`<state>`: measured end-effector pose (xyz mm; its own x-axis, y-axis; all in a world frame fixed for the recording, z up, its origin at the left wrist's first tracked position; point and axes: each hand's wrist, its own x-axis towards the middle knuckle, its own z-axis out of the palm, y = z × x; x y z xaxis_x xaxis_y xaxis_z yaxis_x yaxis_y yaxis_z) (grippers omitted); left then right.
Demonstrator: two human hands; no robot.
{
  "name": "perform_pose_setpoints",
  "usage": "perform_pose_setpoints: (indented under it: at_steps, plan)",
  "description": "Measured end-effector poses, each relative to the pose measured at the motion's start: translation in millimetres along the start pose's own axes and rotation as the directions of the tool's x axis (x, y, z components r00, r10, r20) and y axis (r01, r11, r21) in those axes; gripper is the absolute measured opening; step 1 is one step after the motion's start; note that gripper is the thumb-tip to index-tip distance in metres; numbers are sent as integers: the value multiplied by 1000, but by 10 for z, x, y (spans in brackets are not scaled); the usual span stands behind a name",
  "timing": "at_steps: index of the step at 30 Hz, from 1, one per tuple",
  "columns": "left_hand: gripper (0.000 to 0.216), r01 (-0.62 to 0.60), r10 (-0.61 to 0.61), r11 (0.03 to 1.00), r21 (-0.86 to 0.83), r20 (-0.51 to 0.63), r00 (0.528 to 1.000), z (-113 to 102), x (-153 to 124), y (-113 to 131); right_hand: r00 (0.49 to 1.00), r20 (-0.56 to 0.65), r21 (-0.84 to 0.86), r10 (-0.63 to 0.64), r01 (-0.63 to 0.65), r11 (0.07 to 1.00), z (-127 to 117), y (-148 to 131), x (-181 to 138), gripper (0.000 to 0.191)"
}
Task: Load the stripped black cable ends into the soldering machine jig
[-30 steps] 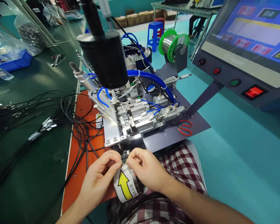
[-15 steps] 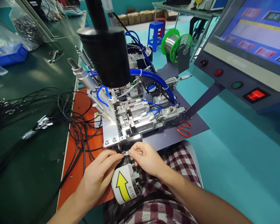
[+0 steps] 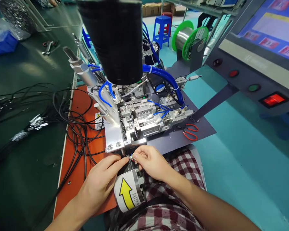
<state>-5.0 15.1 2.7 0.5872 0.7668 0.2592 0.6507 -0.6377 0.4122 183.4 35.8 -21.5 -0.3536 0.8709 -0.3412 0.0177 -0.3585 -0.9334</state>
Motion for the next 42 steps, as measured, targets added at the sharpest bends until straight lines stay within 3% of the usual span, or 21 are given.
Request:
perform_pose_setpoints:
  at_steps: [13, 22, 27, 35, 42]
  plan:
    - [35, 0, -4, 997, 72, 47, 999, 33, -33, -11, 1000, -23, -51, 2, -3, 999, 10, 6, -9, 19]
    - [34, -4, -1, 996, 93, 49, 999, 28, -33, 1, 989, -91, -158, -120, 104, 982, 34, 97, -57, 15]
    - [34, 0, -5, 996, 90, 59, 998, 46, -40, -1, 989, -83, -178, -123, 107, 978, 33, 105, -67, 15]
    - [34, -15, 10, 996, 92, 48, 999, 31, -30, 5, 963, -125, -365, -237, 177, 914, 40, 107, -77, 14]
    - [34, -7, 3, 996, 89, 47, 999, 31, -18, 7, 972, -109, -200, -206, 182, 963, 47, 117, -75, 15]
